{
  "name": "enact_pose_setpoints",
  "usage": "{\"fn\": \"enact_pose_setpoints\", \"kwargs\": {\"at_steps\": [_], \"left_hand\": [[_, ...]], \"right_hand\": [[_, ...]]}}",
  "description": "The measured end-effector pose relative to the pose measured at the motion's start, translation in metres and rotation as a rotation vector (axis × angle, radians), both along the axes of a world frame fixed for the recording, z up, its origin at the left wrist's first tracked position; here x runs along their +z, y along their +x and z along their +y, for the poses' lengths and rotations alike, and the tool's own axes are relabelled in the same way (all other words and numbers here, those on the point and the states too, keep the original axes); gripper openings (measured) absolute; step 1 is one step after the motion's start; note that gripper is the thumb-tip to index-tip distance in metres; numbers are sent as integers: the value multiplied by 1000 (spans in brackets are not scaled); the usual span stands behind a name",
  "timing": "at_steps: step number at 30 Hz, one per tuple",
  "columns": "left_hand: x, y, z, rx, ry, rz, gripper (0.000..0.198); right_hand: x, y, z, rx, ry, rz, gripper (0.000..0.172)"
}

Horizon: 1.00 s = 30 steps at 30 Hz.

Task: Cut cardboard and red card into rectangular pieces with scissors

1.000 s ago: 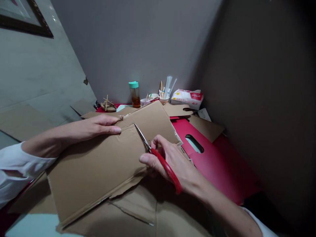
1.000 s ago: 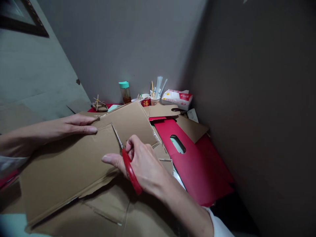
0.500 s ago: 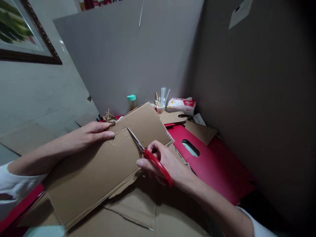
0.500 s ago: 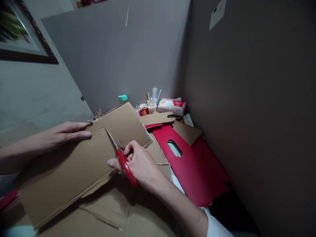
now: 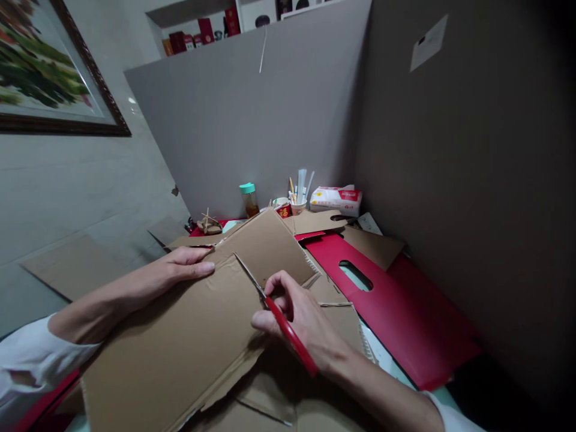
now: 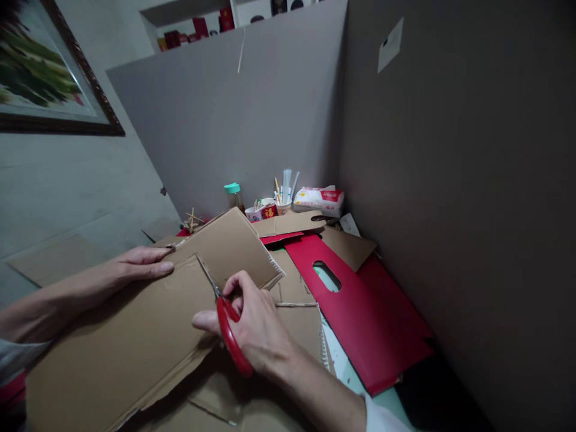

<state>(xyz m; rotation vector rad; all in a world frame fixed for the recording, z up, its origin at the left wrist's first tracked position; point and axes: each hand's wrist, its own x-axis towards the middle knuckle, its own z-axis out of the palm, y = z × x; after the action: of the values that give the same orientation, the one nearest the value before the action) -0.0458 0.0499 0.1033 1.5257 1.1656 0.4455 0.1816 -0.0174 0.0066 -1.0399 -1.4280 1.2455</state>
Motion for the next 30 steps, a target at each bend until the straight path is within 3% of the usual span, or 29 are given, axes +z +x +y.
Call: {"fn": "enact_pose_setpoints", "kwargs": {"at_steps": [4, 17, 25, 30], "left_hand": [[-3, -1, 1, -3, -18, -1, 26], [2, 16, -8, -25, 99, 76, 36], [-12, 20, 1, -66, 83, 66, 35], [-22, 13, 12, -70, 82, 54, 39]], "right_hand": [[7, 3, -2, -16, 57, -86, 38], [5, 16, 4, -63, 216, -271, 38], [-12, 16, 10, -103, 268, -467, 42], [-14, 10, 10, -103, 209, -580, 42]]}}
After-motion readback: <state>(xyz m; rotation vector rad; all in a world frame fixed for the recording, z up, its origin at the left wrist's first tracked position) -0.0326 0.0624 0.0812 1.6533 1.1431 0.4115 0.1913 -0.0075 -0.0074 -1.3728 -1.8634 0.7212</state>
